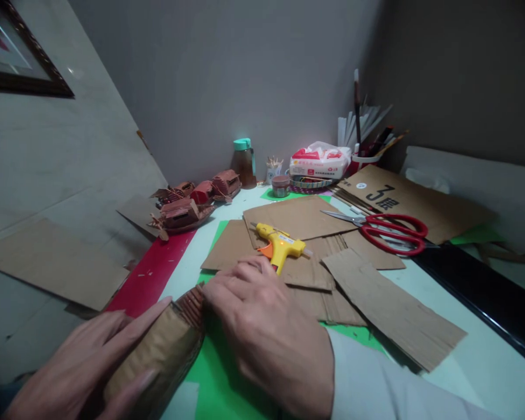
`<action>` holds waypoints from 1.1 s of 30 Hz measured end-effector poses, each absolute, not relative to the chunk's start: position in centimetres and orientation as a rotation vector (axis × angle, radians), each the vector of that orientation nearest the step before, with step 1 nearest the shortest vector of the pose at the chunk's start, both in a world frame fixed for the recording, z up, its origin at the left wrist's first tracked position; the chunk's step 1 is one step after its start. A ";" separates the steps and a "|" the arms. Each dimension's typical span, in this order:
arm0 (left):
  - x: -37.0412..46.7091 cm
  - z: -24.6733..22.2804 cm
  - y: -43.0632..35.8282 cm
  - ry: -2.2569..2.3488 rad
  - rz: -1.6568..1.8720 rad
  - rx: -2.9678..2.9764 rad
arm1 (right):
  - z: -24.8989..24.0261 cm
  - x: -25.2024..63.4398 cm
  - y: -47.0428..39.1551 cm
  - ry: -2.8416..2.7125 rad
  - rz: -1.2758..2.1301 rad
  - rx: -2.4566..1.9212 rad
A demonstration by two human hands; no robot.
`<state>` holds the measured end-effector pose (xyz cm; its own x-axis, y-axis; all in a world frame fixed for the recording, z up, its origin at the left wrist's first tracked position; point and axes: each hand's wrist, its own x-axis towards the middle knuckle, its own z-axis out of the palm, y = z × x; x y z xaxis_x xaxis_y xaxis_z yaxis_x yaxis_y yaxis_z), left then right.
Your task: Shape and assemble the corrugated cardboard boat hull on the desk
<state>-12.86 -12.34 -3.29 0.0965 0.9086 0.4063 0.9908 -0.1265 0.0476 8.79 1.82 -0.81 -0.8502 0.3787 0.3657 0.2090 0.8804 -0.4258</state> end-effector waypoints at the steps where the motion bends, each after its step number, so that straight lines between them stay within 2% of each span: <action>1: -12.7 -3.2 -12.4 -1.930 -0.475 -2.110 | -0.6 8.6 1.5 -2.618 0.563 -0.409; 4: -12.6 -3.0 -12.4 -1.936 -0.378 -2.050 | 0.1 7.6 0.4 -2.682 0.694 -0.378; 9: -12.3 -3.0 -12.5 -1.645 -0.296 -1.941 | 1.1 5.4 -1.7 -2.766 0.912 -0.464; 15: -12.7 -4.6 -14.6 -1.857 -0.309 -1.912 | -0.2 4.7 -2.6 -2.873 0.750 -0.359; 19: -13.2 -3.8 -15.5 -2.011 -0.528 -2.013 | -1.0 5.2 -2.7 -2.860 0.679 -0.337; 23: -13.7 -2.4 -15.5 -2.177 -0.802 -1.865 | -1.1 5.6 -2.5 -2.824 0.737 -0.285; 29: -14.9 -3.2 -16.2 -1.998 -0.958 -2.008 | -1.6 5.5 -2.4 -2.782 0.670 -0.247; 33: -15.1 -3.9 -16.4 -2.071 -1.135 -2.005 | -1.6 5.0 -2.4 -2.802 0.619 -0.195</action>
